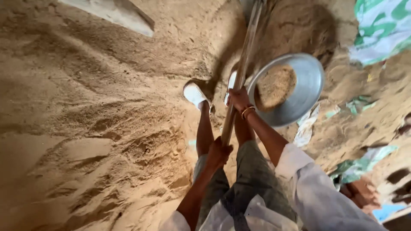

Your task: The person digs sand from a sandy pit floor using a long-handled hoe, repeatedly striking and scraping the ground and scooping loosened sand toward a metal basin. They reposition their stance and continue digging across the pit floor throughout the clip.

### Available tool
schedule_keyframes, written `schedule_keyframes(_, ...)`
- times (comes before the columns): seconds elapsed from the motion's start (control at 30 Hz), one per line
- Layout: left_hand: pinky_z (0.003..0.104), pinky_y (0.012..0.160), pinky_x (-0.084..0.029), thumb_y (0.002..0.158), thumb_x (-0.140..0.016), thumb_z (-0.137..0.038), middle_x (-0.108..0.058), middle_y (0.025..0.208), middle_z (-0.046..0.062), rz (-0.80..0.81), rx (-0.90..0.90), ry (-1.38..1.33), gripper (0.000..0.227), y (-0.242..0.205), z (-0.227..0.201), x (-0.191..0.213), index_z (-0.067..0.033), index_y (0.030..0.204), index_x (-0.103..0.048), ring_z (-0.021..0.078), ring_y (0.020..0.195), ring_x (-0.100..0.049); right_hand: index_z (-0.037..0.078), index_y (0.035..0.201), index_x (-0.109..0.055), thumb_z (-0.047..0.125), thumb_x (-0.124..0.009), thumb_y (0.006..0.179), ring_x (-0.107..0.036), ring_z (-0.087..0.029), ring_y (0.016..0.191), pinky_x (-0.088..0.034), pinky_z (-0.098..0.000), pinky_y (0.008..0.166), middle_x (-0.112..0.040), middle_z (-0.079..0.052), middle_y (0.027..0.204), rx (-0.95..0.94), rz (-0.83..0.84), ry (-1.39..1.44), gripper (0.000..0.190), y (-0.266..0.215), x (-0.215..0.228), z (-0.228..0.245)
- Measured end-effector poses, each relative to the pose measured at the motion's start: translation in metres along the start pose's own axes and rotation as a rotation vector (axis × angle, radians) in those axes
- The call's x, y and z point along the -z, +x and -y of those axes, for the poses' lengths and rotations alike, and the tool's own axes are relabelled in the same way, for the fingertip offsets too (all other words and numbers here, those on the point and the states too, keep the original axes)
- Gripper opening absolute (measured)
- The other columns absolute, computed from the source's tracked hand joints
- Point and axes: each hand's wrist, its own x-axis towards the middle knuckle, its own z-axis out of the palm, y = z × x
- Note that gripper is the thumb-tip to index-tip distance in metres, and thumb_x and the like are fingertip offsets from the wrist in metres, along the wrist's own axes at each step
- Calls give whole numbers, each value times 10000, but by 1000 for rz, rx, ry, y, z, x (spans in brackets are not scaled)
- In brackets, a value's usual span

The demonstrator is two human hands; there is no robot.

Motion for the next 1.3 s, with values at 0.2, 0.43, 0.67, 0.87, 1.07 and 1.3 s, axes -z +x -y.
schedule_keyframes(0.2,384,373,-483,811,-694,-183,-595,606,90,-24,11,-65,373,0,4,-7,-62,1139,-567,205,421,-574,-60,866,-540,65,-659,944,-662,-247,460,-582,-387,427,-615,-136,593,-71,-42,-109,189,-27,-19,71)
schedule_keyframes(0.43,384,379,-473,836,-678,-171,-591,590,87,-59,73,-178,300,-22,17,-38,-22,1085,-601,198,423,-582,-38,785,-515,40,-647,935,-634,-248,475,-519,-430,418,-566,-133,575,-62,-10,-196,214,2,10,11)
schedule_keyframes(0.67,356,382,-500,822,-762,-168,-623,600,67,-115,82,-284,315,-12,66,-93,12,1037,-618,164,443,-602,-63,736,-610,57,-651,916,-645,-269,510,-525,-402,449,-646,-156,602,-143,77,-372,220,-27,16,17)
schedule_keyframes(0.87,398,361,-482,818,-749,-142,-591,561,105,26,28,-402,272,-4,59,-85,31,959,-594,217,391,-575,-97,785,-591,59,-635,933,-634,-292,507,-542,-407,451,-618,-184,650,-199,39,-465,219,-16,16,14)
schedule_keyframes(1.07,373,428,-523,840,-791,-185,-620,570,95,147,25,-400,285,22,52,-66,19,782,-601,211,430,-600,16,828,-573,134,-649,972,-605,-241,653,-558,-397,603,-619,-114,728,-61,182,-674,201,94,78,-59)
schedule_keyframes(1.3,357,439,-486,863,-751,-202,-603,603,66,237,-117,-684,248,40,108,-72,-43,716,-630,178,473,-572,90,955,-650,196,-721,984,-623,-194,681,-536,-355,655,-645,-30,753,176,321,-613,131,15,37,9)
